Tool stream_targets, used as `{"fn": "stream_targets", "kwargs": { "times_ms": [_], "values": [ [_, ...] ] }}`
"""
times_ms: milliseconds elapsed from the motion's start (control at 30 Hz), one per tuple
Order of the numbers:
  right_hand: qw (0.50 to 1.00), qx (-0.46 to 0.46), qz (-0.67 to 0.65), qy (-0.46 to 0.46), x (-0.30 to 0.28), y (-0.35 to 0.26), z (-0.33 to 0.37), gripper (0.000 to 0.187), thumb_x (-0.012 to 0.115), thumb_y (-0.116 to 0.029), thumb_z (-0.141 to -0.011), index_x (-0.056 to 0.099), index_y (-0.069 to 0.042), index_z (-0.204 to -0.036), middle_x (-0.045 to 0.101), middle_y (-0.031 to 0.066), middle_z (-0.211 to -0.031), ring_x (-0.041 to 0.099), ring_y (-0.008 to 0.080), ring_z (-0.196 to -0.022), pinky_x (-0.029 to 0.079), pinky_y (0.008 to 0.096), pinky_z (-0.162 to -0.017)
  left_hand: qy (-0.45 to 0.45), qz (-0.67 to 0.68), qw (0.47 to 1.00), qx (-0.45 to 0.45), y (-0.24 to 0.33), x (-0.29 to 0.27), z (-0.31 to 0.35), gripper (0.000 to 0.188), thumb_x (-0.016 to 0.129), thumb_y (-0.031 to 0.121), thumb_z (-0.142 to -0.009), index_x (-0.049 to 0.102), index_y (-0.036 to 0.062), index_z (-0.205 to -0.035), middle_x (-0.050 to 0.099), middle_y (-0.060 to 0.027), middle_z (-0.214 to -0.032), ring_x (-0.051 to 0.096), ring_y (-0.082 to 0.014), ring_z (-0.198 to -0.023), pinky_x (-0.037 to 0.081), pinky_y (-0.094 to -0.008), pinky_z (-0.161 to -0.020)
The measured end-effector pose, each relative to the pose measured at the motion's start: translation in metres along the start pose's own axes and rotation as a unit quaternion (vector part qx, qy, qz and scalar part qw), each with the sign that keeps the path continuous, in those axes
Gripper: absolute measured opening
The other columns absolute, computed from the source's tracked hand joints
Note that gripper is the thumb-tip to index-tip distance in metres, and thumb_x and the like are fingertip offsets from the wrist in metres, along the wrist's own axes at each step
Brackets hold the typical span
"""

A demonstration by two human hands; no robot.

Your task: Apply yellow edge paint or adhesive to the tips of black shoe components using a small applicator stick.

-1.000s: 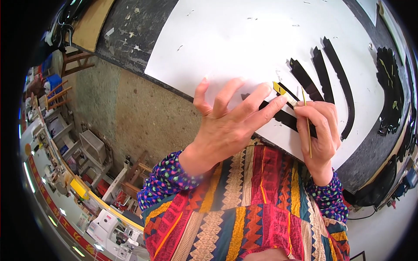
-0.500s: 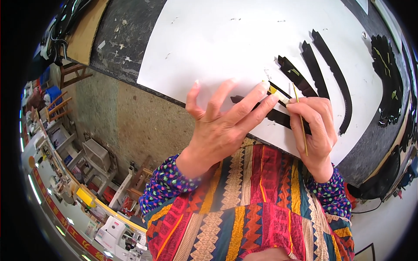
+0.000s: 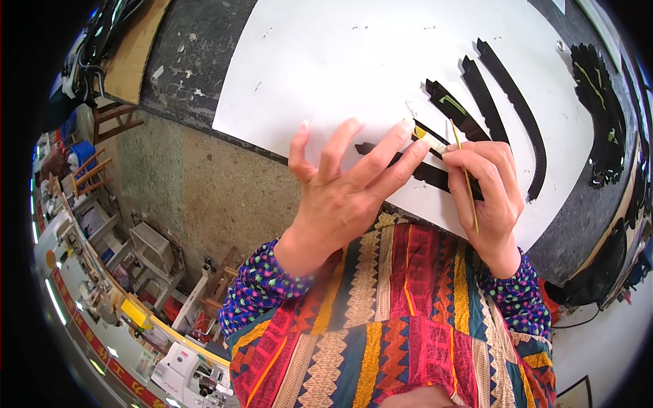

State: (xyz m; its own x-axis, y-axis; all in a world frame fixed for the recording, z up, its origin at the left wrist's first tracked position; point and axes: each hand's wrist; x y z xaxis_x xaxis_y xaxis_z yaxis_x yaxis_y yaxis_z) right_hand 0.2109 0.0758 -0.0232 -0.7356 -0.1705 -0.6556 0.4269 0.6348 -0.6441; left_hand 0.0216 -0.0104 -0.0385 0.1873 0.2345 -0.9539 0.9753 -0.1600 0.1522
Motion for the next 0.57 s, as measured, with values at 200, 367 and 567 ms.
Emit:
{"fn": "stream_targets", "kwargs": {
  "times_ms": [200, 367, 567],
  "values": [
    [1.000, -0.001, 0.004, 0.004, 0.0013, 0.0016, -0.0015, 0.031, 0.075, 0.014, -0.068, 0.069, 0.000, -0.096, 0.066, 0.0131, -0.089, 0.064, 0.0284, -0.081, 0.053, 0.0348, -0.069, 0.004, 0.003, 1.000, 0.001, -0.0019, 0.0012, -0.0024, 0.046, 0.057, 0.013, -0.092, 0.068, 0.0367, -0.130, 0.055, 0.0163, -0.138, 0.044, -0.0188, -0.125, 0.012, -0.0487, -0.116],
    [1.000, 0.002, 0.004, 0.001, 0.0010, -0.0004, -0.0026, 0.031, 0.075, 0.014, -0.068, 0.069, 0.000, -0.096, 0.066, 0.0133, -0.089, 0.064, 0.0283, -0.081, 0.053, 0.0347, -0.070, 0.009, 0.005, 1.000, -0.001, -0.0030, 0.0027, -0.0026, 0.047, 0.058, 0.012, -0.091, 0.068, 0.0370, -0.129, 0.056, 0.0169, -0.137, 0.044, -0.0182, -0.125, 0.012, -0.0486, -0.116],
    [1.000, 0.007, 0.006, -0.003, 0.0004, -0.0007, -0.0001, 0.032, 0.074, 0.014, -0.070, 0.069, -0.001, -0.098, 0.067, 0.0131, -0.091, 0.064, 0.0282, -0.083, 0.053, 0.0357, -0.072, 0.028, 0.008, 1.000, 0.007, -0.0036, 0.0047, 0.0003, 0.048, 0.060, 0.011, -0.089, 0.069, 0.0370, -0.128, 0.055, 0.0168, -0.138, 0.042, -0.0185, -0.127, 0.013, -0.0496, -0.116]
  ]
}}
Point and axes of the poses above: each hand's wrist, its own z-axis away from the middle knuckle, its own x-axis out of the palm, y = z × x
